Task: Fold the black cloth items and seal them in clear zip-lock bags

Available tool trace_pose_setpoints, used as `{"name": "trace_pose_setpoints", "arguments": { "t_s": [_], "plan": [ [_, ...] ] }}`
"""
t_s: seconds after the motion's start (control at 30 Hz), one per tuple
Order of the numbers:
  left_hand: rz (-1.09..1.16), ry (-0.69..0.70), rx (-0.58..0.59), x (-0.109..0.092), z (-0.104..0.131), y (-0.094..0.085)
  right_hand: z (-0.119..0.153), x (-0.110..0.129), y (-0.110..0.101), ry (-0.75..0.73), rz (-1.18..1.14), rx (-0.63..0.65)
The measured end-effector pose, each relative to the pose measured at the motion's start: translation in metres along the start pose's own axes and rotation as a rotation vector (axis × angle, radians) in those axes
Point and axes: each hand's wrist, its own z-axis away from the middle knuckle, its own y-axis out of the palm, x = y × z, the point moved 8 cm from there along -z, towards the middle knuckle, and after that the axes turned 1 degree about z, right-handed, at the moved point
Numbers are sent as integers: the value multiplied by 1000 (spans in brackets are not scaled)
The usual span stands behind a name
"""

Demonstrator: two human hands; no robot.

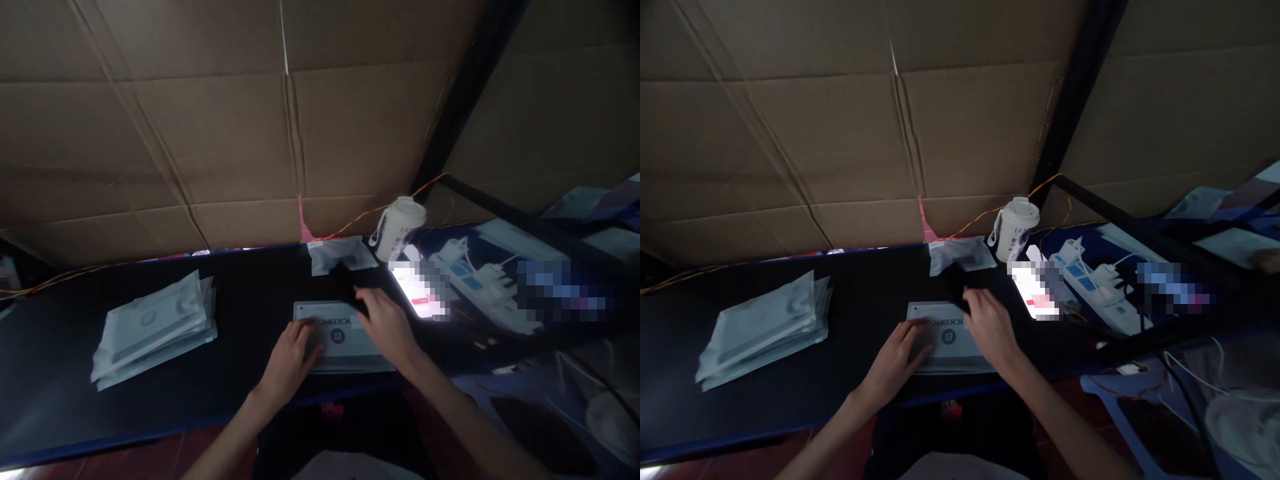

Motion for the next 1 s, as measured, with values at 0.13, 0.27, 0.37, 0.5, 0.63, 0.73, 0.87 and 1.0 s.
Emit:
{"name": "trace_pose_setpoints", "arguments": {
  "t_s": [0.13,0.27,0.37,0.5,0.63,0.73,0.87,1.0],
  "plan": [
    [-33,-3,2,1,9,4,39,27,34,-182,-117,93],
    [27,7,-32,2,11,0,59,22,39,-134,-215,82],
    [53,-3,-65,4,13,0,62,14,40,-77,-323,68],
    [-23,-21,-153,0,15,-4,63,5,44,41,-448,52],
    [-293,145,-143,-37,3,1,62,-2,47,128,-514,97],
    [-398,261,-47,-65,-14,20,62,-4,48,158,-516,148],
    [-430,209,29,-71,-33,44,64,-3,48,169,-503,212],
    [-399,150,29,-57,-33,57,64,4,35,121,-535,273]
  ]
}}
